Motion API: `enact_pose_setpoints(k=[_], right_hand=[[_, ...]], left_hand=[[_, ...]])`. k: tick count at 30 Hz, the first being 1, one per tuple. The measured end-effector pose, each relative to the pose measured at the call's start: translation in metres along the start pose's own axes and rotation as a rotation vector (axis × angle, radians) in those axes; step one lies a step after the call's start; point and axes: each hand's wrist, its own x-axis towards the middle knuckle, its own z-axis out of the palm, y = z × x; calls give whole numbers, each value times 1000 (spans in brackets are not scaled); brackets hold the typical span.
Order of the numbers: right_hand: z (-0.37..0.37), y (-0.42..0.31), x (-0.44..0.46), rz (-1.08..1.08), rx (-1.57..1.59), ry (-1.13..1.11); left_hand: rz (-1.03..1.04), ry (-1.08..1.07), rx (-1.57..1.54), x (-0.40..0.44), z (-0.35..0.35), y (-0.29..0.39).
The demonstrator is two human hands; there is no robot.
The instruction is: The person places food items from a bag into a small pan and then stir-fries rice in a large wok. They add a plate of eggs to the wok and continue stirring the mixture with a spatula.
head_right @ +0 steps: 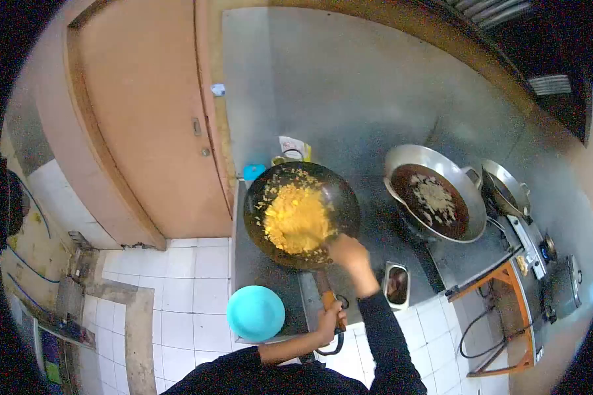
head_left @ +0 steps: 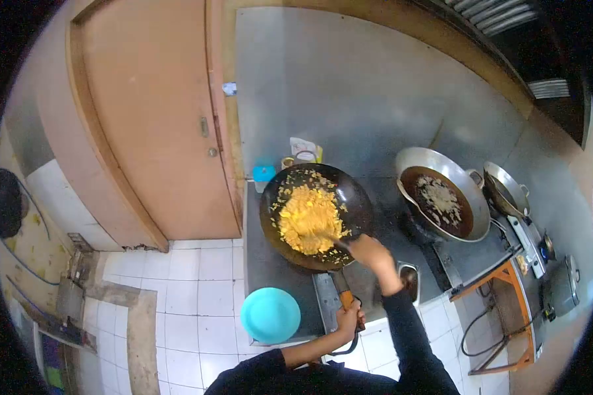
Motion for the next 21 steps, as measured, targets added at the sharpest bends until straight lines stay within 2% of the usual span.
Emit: enact_pose_setpoints(k=[1,2,3,4,6,7,8,9,11,13,14,17,19,21], right_hand=[[-39,-41,-23,68,142,40],[-9,-13,18,-135,-32,83],[-62,-35,-8,21,40,64],[-90,-37,-26,-12,-49,125],[-118,-29,-47,81,-66,-67],[-128,-29,-58,114,-99,-106],[-102,-25,-51,48,-94,-31],[-79,-25,-39,116,-23,5],[-29,-10,16,1,-20,32],[-96,-42,-18,79,-15,38],[-121,-47,-33,19,-134,41],[-172,-57,-61,59,-332,-113],[-154,-53,-58,56,-464,-13],[-119,-43,-34,119,-371,45]], left_hand=[[9,1,-63,-3,8,-6],[-36,-38,-64,-16,15,2],[-19,-40,-1,-23,20,11],[-57,-63,26,-20,18,12],[-104,-57,66,-15,5,10],[-23,-75,82,-10,5,12],[49,-99,97,-10,8,11],[29,-109,112,-14,11,6],[10,-59,2,-21,27,7],[37,-60,-20,-17,28,4],[31,-54,-27,-8,27,0],[48,-21,-52,15,34,-11],[81,12,-107,25,44,-21],[136,15,-190,23,51,-29]])
